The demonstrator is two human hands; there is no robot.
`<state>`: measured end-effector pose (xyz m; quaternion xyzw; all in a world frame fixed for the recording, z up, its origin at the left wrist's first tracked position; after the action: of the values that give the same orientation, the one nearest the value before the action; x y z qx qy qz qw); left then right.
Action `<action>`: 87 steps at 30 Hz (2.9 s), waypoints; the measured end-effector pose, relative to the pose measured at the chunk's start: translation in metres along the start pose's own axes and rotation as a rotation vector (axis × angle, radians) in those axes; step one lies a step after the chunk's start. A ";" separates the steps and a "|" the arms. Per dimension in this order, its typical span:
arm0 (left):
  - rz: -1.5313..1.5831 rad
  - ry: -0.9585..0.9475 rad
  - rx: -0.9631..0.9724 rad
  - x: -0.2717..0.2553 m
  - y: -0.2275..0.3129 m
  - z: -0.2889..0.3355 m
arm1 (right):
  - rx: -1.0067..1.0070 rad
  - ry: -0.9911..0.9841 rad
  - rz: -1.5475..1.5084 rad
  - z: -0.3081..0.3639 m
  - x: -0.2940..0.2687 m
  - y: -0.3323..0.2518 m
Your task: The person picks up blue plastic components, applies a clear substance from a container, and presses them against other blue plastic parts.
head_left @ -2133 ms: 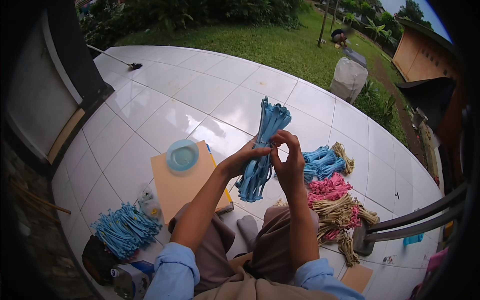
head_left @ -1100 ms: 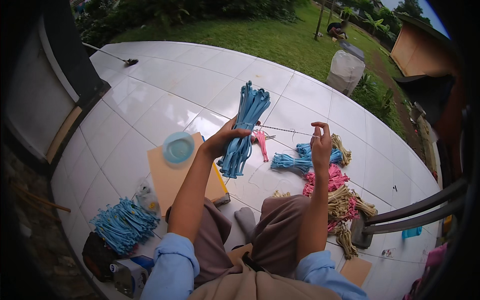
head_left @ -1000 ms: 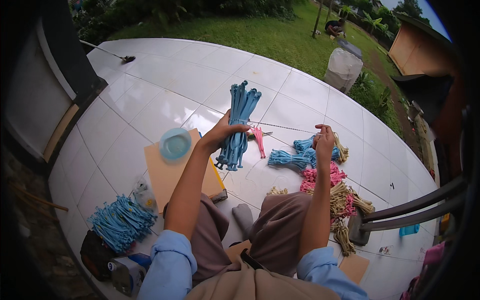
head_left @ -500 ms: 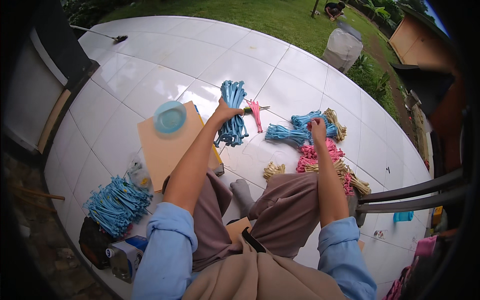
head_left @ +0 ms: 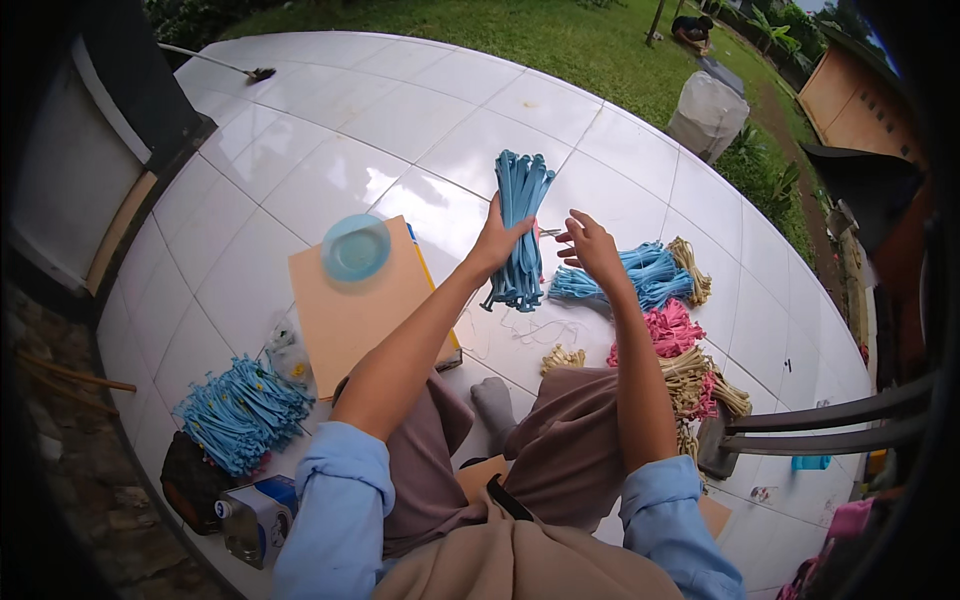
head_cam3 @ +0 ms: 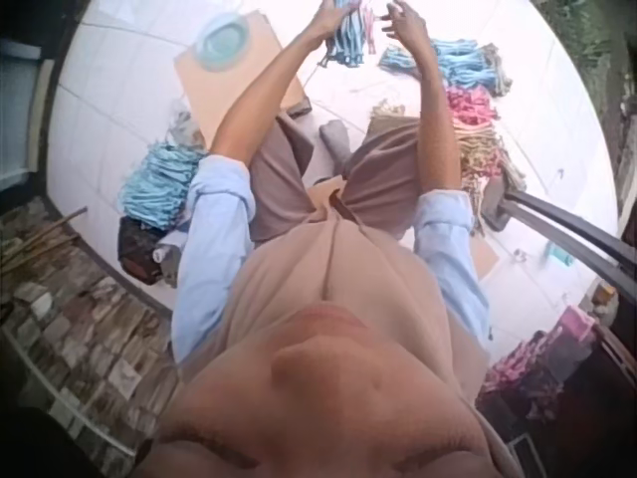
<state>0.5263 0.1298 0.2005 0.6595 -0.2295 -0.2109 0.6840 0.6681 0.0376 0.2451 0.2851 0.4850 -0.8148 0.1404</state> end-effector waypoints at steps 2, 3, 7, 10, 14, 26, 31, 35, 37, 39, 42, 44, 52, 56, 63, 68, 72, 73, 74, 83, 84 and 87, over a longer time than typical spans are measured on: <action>0.089 0.082 -0.077 0.002 -0.005 -0.003 | -0.026 -0.183 -0.425 0.004 0.011 -0.001; 0.085 0.079 -0.089 0.001 -0.013 -0.005 | -0.049 -0.297 -0.387 0.002 0.022 0.003; 0.027 0.041 -0.385 0.007 -0.056 -0.007 | -0.002 -0.533 -0.390 -0.023 0.064 0.047; -0.113 0.388 -0.506 0.020 -0.137 0.017 | 0.053 -0.634 0.005 -0.041 0.088 0.066; 0.315 0.453 -0.405 0.032 -0.207 0.041 | -0.220 -0.584 0.627 -0.068 0.106 0.096; 0.141 0.658 -0.356 0.026 -0.193 0.007 | -0.384 -0.019 0.620 -0.101 0.093 0.081; 0.553 0.351 -0.452 0.034 -0.121 -0.007 | -0.441 0.110 0.619 -0.078 0.058 0.039; 0.716 0.211 -0.447 0.032 -0.051 -0.015 | -0.440 0.125 0.567 -0.038 0.022 -0.003; 0.542 0.034 -0.457 0.017 -0.023 -0.019 | -0.546 0.123 0.452 -0.010 0.024 -0.021; 0.443 -0.069 -0.386 -0.008 -0.006 -0.021 | -0.502 0.046 0.511 0.012 0.024 -0.037; 0.107 -0.161 -0.304 -0.027 0.044 -0.011 | -0.611 0.004 0.221 0.040 0.014 -0.053; 0.114 -0.147 -0.226 -0.033 0.075 0.005 | -0.669 0.047 -0.106 0.044 0.005 -0.057; 0.429 0.033 0.067 -0.056 0.136 0.085 | -1.006 0.049 -0.912 0.049 0.020 -0.089; 0.543 0.023 0.044 -0.055 0.122 0.104 | -0.763 0.005 -0.727 0.041 0.017 -0.080; 0.544 -0.147 0.004 -0.069 0.126 0.112 | -0.687 -0.074 -0.882 0.043 0.042 -0.120; -0.174 -0.071 0.038 -0.068 0.105 0.109 | -0.714 0.050 -0.670 0.040 0.053 -0.120; -0.529 0.017 0.114 -0.070 0.099 0.105 | -0.703 0.152 -0.420 0.048 0.059 -0.119; -0.426 0.071 0.203 -0.075 0.095 0.104 | -0.711 0.143 -0.293 0.052 0.060 -0.124; -0.252 0.010 0.112 -0.075 0.099 0.101 | -0.687 0.099 -0.231 0.057 0.057 -0.125; -0.240 -0.174 0.287 -0.060 0.122 0.114 | -0.821 -0.317 -0.411 0.082 0.029 -0.111; -0.152 -0.268 0.209 -0.058 0.125 0.115 | -0.813 -0.417 -0.473 0.086 0.027 -0.109; 0.027 -0.395 0.109 -0.060 0.111 0.114 | -0.850 -0.512 -0.554 0.090 0.033 -0.107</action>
<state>0.4092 0.0781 0.3122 0.6383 -0.3792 -0.3142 0.5916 0.5582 0.0130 0.3340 -0.1409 0.7776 -0.5973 0.1367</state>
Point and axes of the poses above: each hand's wrist, its own z-axis away from the middle knuckle, its own x-axis out of the palm, y = z × x, the point moved 1 cm from there along -z, towards the middle knuckle, and after that the axes turned 1 degree about z, right-handed, at the moved point
